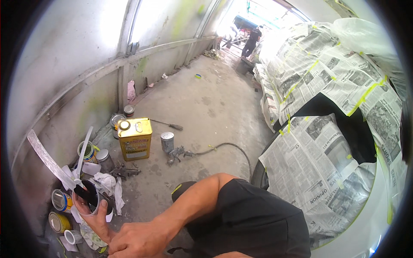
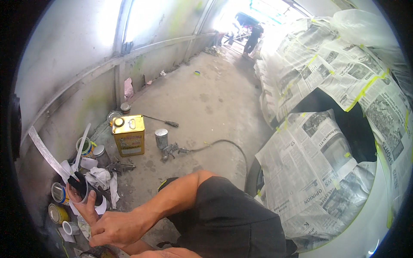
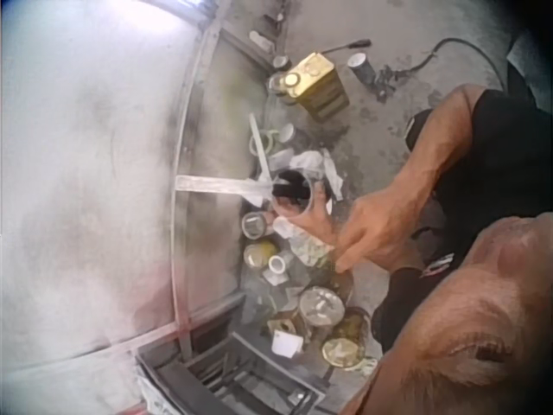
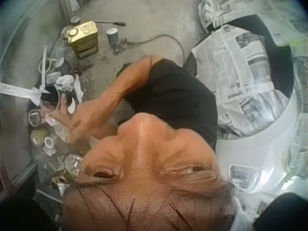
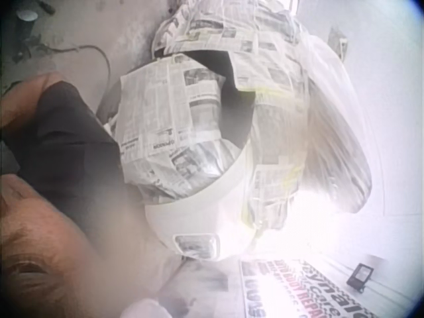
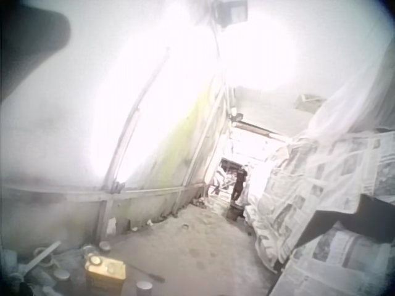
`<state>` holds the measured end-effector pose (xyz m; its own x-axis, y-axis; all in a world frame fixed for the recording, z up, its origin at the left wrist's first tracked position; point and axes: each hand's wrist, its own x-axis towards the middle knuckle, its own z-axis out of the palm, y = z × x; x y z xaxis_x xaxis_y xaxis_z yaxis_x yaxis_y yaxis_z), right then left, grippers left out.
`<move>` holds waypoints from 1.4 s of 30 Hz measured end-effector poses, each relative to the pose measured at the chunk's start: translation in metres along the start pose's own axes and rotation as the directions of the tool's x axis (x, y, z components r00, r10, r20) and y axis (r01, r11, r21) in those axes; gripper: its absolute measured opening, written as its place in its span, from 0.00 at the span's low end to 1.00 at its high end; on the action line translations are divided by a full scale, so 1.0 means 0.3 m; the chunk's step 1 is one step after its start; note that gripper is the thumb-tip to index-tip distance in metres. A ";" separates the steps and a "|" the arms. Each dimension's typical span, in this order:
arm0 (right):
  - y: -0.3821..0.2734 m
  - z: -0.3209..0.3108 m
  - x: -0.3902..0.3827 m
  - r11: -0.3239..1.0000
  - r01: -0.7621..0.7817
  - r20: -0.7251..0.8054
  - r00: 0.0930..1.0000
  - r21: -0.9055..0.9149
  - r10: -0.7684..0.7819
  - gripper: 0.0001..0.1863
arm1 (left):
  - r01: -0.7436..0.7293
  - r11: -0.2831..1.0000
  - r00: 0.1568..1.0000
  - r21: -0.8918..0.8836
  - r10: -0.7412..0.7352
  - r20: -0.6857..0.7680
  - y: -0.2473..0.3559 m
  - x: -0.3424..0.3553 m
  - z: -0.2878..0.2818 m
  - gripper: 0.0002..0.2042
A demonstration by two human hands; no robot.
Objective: The person stirs black paint in a cup using a metal spatula, pours solvent from a yellow can into the cup, and continues to stir the mixture. The person then wipes the spatula with a cloth and places a white filter into the paint cup.
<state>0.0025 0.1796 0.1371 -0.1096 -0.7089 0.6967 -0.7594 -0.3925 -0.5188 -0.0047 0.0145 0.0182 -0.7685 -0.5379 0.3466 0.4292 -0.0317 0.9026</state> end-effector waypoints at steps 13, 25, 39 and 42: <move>-0.007 -0.011 0.041 0.989 0.141 -0.221 0.964 -0.046 -0.148 0.10 | -0.032 0.997 0.998 0.065 0.029 0.052 0.074 -0.102 0.126 0.44; -0.019 0.024 0.028 0.996 0.083 -0.252 0.965 0.044 -0.069 0.10 | 0.019 1.000 0.999 0.006 -0.020 0.034 -0.043 0.006 -0.004 0.46; 0.008 -0.007 0.007 0.997 0.073 -0.160 0.984 -0.031 -0.077 0.19 | -0.343 0.882 0.928 0.322 0.265 0.262 0.042 -0.186 0.085 0.43; 0.001 0.000 0.033 0.988 0.141 -0.279 0.948 -0.056 -0.151 0.20 | -0.366 0.891 0.902 0.270 0.268 0.339 0.079 -0.227 0.116 0.43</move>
<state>0.0011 0.1726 0.1438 -0.1681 -0.4490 0.8776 -0.8020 -0.4554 -0.3866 0.0412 0.0796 0.0249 -0.7392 -0.2079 0.6406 0.5352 0.3962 0.7461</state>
